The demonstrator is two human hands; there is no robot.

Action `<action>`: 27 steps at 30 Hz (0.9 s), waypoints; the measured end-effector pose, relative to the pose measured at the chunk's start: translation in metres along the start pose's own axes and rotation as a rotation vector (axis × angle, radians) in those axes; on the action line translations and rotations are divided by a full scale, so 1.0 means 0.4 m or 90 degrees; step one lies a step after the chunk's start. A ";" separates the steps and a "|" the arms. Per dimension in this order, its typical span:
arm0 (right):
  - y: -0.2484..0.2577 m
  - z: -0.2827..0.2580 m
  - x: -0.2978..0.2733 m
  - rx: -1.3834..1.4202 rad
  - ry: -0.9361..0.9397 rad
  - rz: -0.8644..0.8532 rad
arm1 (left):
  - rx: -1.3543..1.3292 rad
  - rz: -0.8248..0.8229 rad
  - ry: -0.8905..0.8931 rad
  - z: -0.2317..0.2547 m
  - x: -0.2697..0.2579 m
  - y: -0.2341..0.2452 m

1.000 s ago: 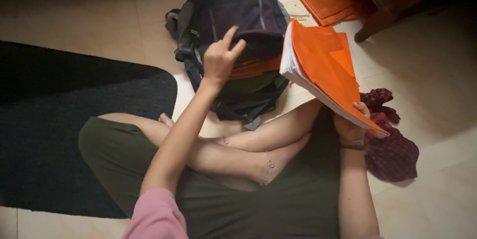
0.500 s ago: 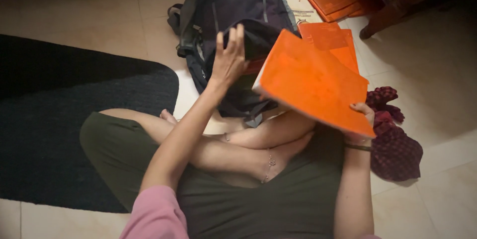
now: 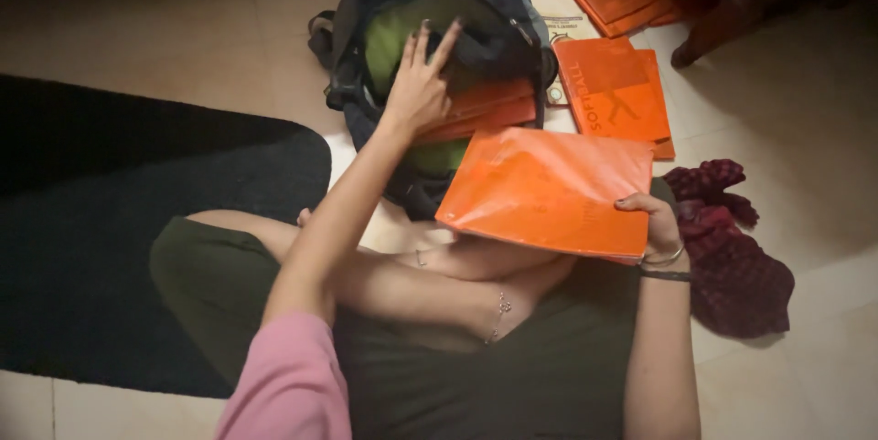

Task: Organizing notebooks and putting them into a backpack while sitting on the floor.

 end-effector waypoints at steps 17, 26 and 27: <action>-0.106 -0.011 -0.027 0.004 0.035 0.015 | -0.113 -0.011 0.116 0.046 -0.013 0.006; -0.071 0.000 -0.014 0.017 0.058 0.019 | 0.102 0.088 0.005 0.058 -0.009 -0.119; -0.076 -0.001 -0.008 0.018 0.059 0.018 | 0.103 0.088 0.004 0.038 0.003 -0.100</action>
Point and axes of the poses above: each hand's wrist, its own x-axis towards the middle knuckle, its own y-axis out of the back of the hand, z = x × y, the point moved 3 cm from there along x, towards the middle knuckle, and after that the axes turned 4 degrees about -x, right-handed, at the moved point
